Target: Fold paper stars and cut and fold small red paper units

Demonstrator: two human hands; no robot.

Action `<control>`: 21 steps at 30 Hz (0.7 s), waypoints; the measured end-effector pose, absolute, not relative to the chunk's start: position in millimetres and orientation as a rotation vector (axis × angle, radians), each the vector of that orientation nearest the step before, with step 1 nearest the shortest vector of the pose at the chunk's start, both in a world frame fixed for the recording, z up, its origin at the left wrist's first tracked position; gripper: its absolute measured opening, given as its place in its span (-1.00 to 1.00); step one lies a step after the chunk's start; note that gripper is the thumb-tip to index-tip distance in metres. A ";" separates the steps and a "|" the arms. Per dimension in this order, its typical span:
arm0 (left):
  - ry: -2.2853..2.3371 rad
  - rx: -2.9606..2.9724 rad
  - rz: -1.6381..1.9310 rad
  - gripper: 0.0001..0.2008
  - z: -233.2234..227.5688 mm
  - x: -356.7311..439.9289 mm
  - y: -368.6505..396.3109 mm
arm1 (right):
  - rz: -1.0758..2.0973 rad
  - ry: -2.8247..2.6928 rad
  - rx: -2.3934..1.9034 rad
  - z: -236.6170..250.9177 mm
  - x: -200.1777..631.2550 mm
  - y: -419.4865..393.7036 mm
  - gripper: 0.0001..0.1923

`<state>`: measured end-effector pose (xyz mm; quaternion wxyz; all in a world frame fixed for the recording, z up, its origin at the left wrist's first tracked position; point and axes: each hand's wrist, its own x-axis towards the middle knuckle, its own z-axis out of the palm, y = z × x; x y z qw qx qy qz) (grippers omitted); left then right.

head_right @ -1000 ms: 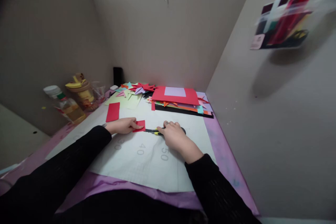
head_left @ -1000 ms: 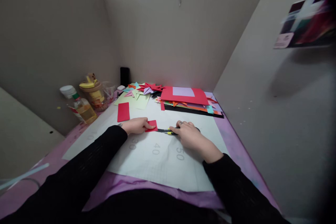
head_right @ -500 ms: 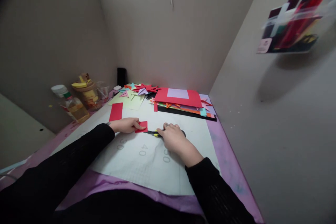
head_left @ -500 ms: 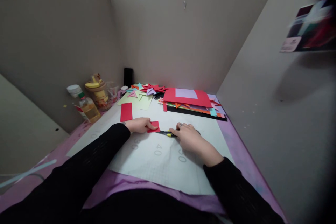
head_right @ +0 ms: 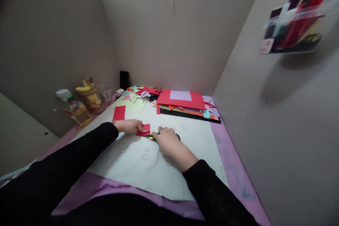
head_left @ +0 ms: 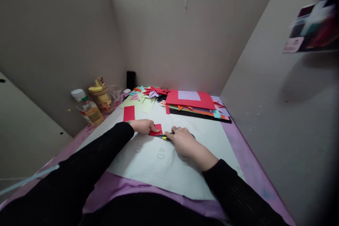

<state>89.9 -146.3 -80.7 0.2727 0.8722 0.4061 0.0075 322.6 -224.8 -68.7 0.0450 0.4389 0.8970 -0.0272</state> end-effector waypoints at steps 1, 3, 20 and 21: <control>1.065 2.337 -0.018 -0.74 -79.2 90.3 -146.1 | -0.097 2.757 1.322 -69.0 320.4 -225.9 -0.45; 1.028 2.325 -0.066 -0.72 -76.6 90.9 -145.8 | -0.130 2.803 1.270 -68.6 317.0 -229.2 -0.46; 1.454 2.407 0.180 -0.82 -80.7 104.1 -187.6 | -0.817 2.954 2.017 -107.3 394.3 -181.9 -0.43; 1.449 2.376 0.159 -0.86 -79.4 105.0 -188.5 | -0.819 2.948 2.015 -110.2 393.5 -180.7 -0.43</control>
